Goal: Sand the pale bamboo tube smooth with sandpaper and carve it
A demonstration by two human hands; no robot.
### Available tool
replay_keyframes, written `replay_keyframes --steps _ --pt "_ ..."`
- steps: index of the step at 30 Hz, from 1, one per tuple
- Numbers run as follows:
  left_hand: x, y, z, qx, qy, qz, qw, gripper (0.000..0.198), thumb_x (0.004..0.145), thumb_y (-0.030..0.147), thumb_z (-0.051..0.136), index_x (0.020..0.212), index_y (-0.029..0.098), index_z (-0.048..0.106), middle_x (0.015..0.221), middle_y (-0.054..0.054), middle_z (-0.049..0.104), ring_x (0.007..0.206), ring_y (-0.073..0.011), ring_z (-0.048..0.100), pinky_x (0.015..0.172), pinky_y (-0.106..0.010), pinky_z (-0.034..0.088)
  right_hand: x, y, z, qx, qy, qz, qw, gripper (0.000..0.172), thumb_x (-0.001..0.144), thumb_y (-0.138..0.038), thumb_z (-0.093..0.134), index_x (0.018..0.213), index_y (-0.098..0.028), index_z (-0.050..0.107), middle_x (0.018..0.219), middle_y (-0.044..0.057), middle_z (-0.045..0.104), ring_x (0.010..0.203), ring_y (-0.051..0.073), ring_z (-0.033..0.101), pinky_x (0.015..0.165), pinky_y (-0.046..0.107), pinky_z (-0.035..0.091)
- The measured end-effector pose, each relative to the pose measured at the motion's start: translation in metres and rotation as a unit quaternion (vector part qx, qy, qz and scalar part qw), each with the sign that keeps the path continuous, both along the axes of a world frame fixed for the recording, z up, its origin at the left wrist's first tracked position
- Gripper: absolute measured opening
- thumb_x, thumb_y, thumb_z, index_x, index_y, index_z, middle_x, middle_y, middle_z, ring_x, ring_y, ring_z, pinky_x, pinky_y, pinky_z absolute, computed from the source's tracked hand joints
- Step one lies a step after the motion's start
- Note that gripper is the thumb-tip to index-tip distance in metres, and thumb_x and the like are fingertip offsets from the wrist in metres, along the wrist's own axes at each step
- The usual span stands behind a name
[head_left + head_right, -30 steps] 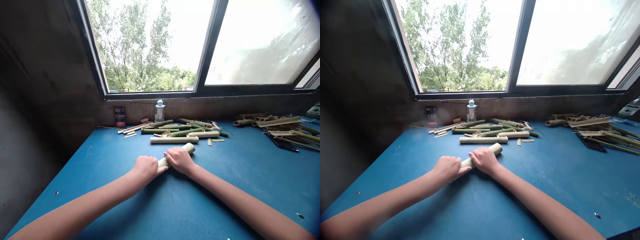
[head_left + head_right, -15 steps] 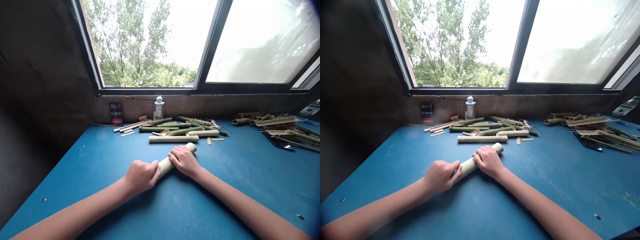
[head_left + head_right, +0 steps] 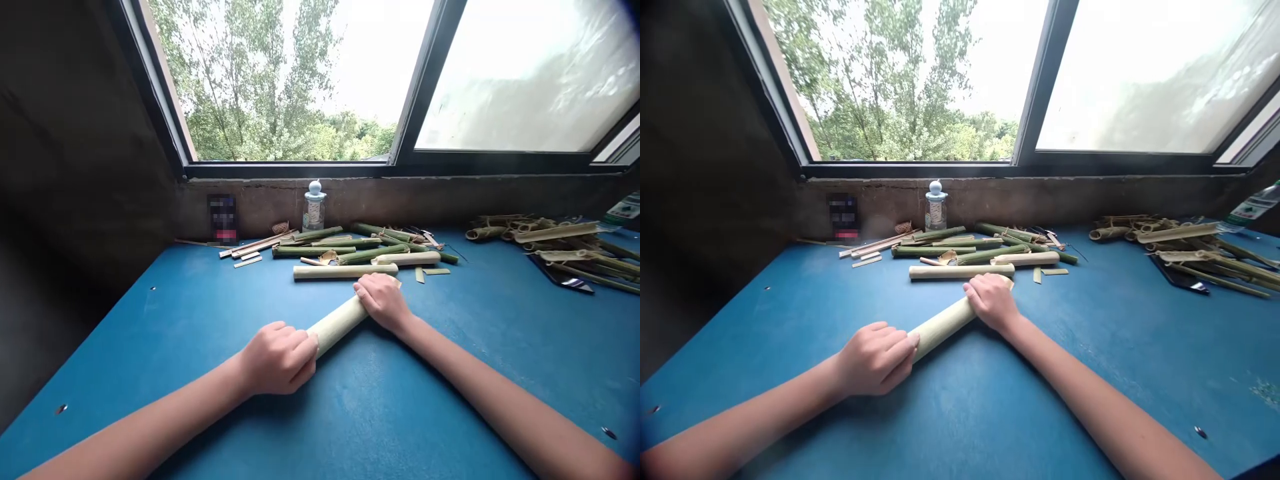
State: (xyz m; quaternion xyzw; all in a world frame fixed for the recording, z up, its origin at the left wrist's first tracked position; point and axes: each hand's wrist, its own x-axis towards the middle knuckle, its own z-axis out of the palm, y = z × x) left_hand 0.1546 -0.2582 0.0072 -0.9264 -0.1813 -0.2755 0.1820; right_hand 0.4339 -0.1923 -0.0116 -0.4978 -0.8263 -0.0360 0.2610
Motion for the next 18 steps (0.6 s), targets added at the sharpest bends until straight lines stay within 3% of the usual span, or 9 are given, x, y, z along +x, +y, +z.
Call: replay_keyframes --steps 2,7,12,15,18 --pt "0.004 -0.005 0.002 0.013 -0.008 -0.017 1.0 0.018 0.091 0.019 0.045 0.087 0.016 0.062 0.06 0.0 0.059 0.047 -0.014 0.047 0.05 -0.034 0.027 -0.014 -0.009 -0.001 -0.001 0.007 -0.005 1.0 0.046 0.105 -0.036 0.031 0.07 -0.02 0.057 0.072 0.007 0.061 0.072 0.021 0.05 0.073 0.036 0.031" --pt "0.008 -0.007 0.004 -0.048 -0.031 -0.042 0.997 0.016 0.088 0.016 0.045 0.079 0.019 0.058 0.056 0.001 0.055 0.045 -0.0132 0.044 0.048 -0.033 0.025 -0.046 -0.035 0.003 -0.012 0.032 0.004 0.999 0.043 0.105 -0.033 0.033 0.07 -0.02 0.055 0.072 0.004 0.061 0.07 0.02 0.051 0.073 0.036 0.033" --pt "0.009 -0.011 0.003 -0.037 -0.035 -0.054 0.997 0.015 0.085 0.016 0.046 0.071 0.02 0.05 0.056 0.001 0.05 0.047 -0.0143 0.039 0.05 -0.034 0.023 -0.07 -0.072 0.013 -0.037 0.052 0.088 0.994 0.022 0.1 -0.032 0.048 0.09 -0.023 0.065 0.087 0.003 0.068 0.088 0.022 0.057 0.087 0.037 0.038" --pt "0.008 -0.016 0.003 -0.018 -0.011 -0.071 0.997 0.012 0.083 0.018 0.047 0.072 0.021 0.047 0.06 0.0 0.05 0.05 -0.0154 0.039 0.051 -0.035 0.025 -0.054 -0.066 0.015 -0.047 0.05 0.156 0.985 0.023 0.099 -0.034 0.049 0.109 -0.022 0.065 0.102 0.005 0.071 0.096 0.022 0.059 0.09 0.036 0.039" --pt "0.008 -0.02 0.003 -0.005 0.012 -0.049 0.999 0.009 0.085 0.019 0.049 0.076 0.021 0.048 0.063 0.001 0.051 0.052 -0.0162 0.04 0.052 -0.035 0.027 -0.025 -0.043 0.015 -0.033 -0.014 0.15 0.988 0.031 0.101 -0.036 0.042 0.091 -0.019 0.066 0.086 0.006 0.069 0.077 0.02 0.057 0.075 0.034 0.038"
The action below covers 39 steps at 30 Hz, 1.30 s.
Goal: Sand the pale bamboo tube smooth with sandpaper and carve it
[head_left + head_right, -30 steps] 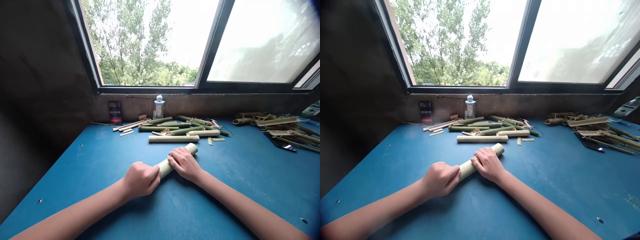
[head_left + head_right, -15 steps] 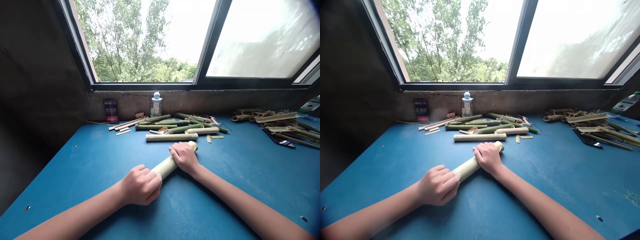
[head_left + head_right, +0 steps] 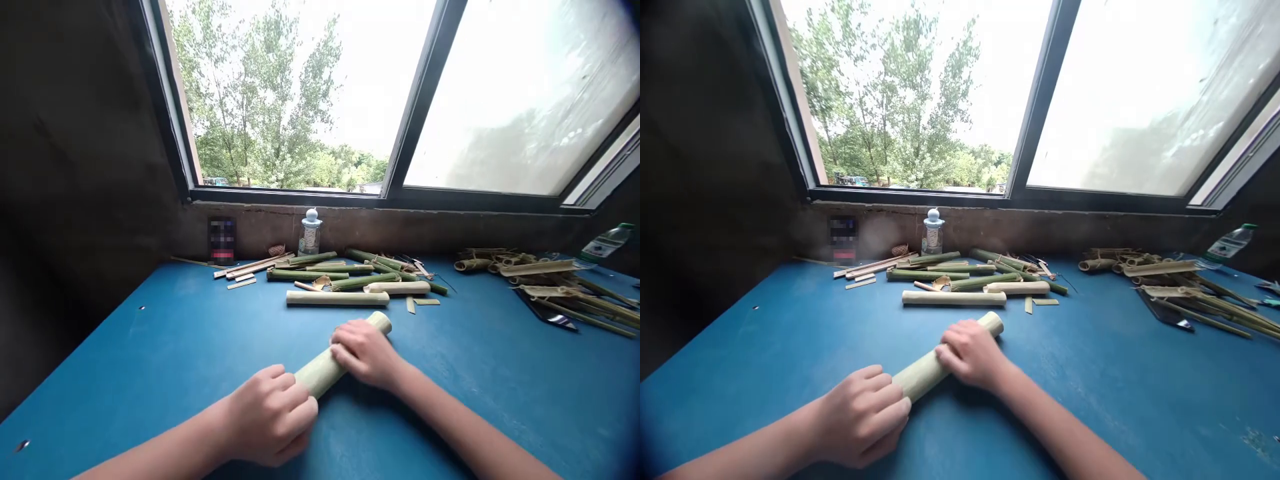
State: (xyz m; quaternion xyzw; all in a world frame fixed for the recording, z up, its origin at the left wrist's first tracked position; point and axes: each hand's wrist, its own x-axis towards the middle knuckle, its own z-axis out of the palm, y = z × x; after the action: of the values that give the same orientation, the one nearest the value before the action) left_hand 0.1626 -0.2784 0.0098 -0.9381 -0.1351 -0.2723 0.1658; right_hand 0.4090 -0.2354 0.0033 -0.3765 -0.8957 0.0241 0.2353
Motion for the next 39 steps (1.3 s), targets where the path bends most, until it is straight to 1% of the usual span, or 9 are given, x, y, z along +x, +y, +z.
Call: replay_keyframes --steps 5,9,15,21,26,31,34,37,39 --pt "0.004 -0.01 -0.002 0.015 -0.006 -0.011 1.0 0.01 0.087 0.022 0.048 0.077 0.021 0.05 0.063 0.0 0.049 0.053 -0.0163 0.039 0.05 -0.036 0.027 -0.006 -0.003 -0.012 0.018 -0.013 -0.036 0.999 0.041 0.103 -0.036 0.035 0.073 -0.019 0.058 0.071 0.005 0.061 0.068 0.019 0.048 0.069 0.035 0.028" --pt "0.007 -0.013 -0.006 0.011 0.02 -0.023 0.999 0.008 0.087 0.025 0.051 0.081 0.02 0.052 0.065 0.0 0.05 0.055 -0.0165 0.041 0.05 -0.036 0.027 -0.01 -0.001 -0.015 0.06 -0.028 0.026 0.997 0.04 0.101 -0.039 0.036 0.076 -0.02 0.06 0.069 0.003 0.061 0.065 0.017 0.047 0.067 0.034 0.027" --pt "0.007 0.003 -0.016 -0.155 0.071 0.028 0.985 0.008 0.087 0.021 0.05 0.08 0.022 0.046 0.071 0.003 0.062 0.059 -0.0142 0.053 0.052 -0.032 0.034 0.019 0.028 -0.005 0.092 0.002 -0.045 0.995 0.052 0.106 -0.028 0.024 0.071 -0.017 0.061 0.065 0.007 0.061 0.062 0.018 0.047 0.065 0.034 0.027" --pt "0.006 0.003 -0.017 -0.142 0.033 -0.004 0.989 0.01 0.089 0.019 0.045 0.079 0.022 0.044 0.06 0.005 0.057 0.048 -0.0129 0.048 0.05 -0.033 0.03 0.003 0.015 -0.012 0.071 -0.031 0.041 0.996 0.033 0.098 -0.047 0.048 0.091 -0.024 0.07 0.078 0.001 0.069 0.073 0.017 0.057 0.071 0.031 0.036" --pt "0.007 0.002 -0.013 -0.167 0.048 -0.037 0.984 0.012 0.088 0.018 0.044 0.077 0.022 0.041 0.061 0.004 0.059 0.05 -0.0121 0.051 0.05 -0.032 0.031 0.028 0.028 -0.007 0.084 0.014 -0.058 0.995 0.051 0.107 -0.032 0.024 0.088 -0.015 0.069 0.076 0.01 0.069 0.074 0.021 0.059 0.074 0.036 0.04" --pt "0.005 0.002 -0.018 -0.192 0.023 -0.057 0.979 0.009 0.085 0.018 0.046 0.079 0.023 0.043 0.056 0.004 0.058 0.047 -0.0127 0.051 0.05 -0.03 0.034 0.013 0.004 -0.013 0.083 -0.012 0.082 0.993 0.034 0.102 -0.041 0.043 0.118 -0.022 0.066 0.107 0.007 0.074 0.095 0.02 0.066 0.089 0.035 0.049" --pt "0.004 0.001 -0.022 -0.158 0.017 -0.083 0.984 0.011 0.082 0.02 0.049 0.075 0.023 0.042 0.054 0.003 0.056 0.046 -0.0135 0.05 0.048 -0.032 0.032 0.032 0.012 -0.005 0.094 -0.001 0.048 0.994 0.037 0.103 -0.037 0.041 0.124 -0.018 0.065 0.123 0.013 0.07 0.115 0.027 0.062 0.101 0.046 0.047" --pt "0.007 -0.001 -0.007 -0.215 -0.039 -0.114 0.969 0.007 0.083 0.018 0.048 0.079 0.023 0.049 0.054 0.002 0.056 0.045 -0.0127 0.048 0.047 -0.03 0.032 0.064 0.031 0.005 0.085 0.01 -0.022 0.996 0.036 0.102 -0.037 0.045 0.126 -0.021 0.067 0.128 0.012 0.069 0.127 0.031 0.056 0.11 0.053 0.04" --pt "0.011 -0.009 0.022 -0.328 -0.111 -0.115 0.931 0.012 0.089 0.017 0.046 0.086 0.021 0.057 0.059 0.001 0.06 0.049 -0.0114 0.051 0.05 -0.026 0.039 0.079 0.041 0.007 0.064 0.012 -0.063 0.996 0.037 0.101 -0.039 0.048 0.127 -0.023 0.068 0.129 0.012 0.069 0.128 0.033 0.055 0.112 0.056 0.037"
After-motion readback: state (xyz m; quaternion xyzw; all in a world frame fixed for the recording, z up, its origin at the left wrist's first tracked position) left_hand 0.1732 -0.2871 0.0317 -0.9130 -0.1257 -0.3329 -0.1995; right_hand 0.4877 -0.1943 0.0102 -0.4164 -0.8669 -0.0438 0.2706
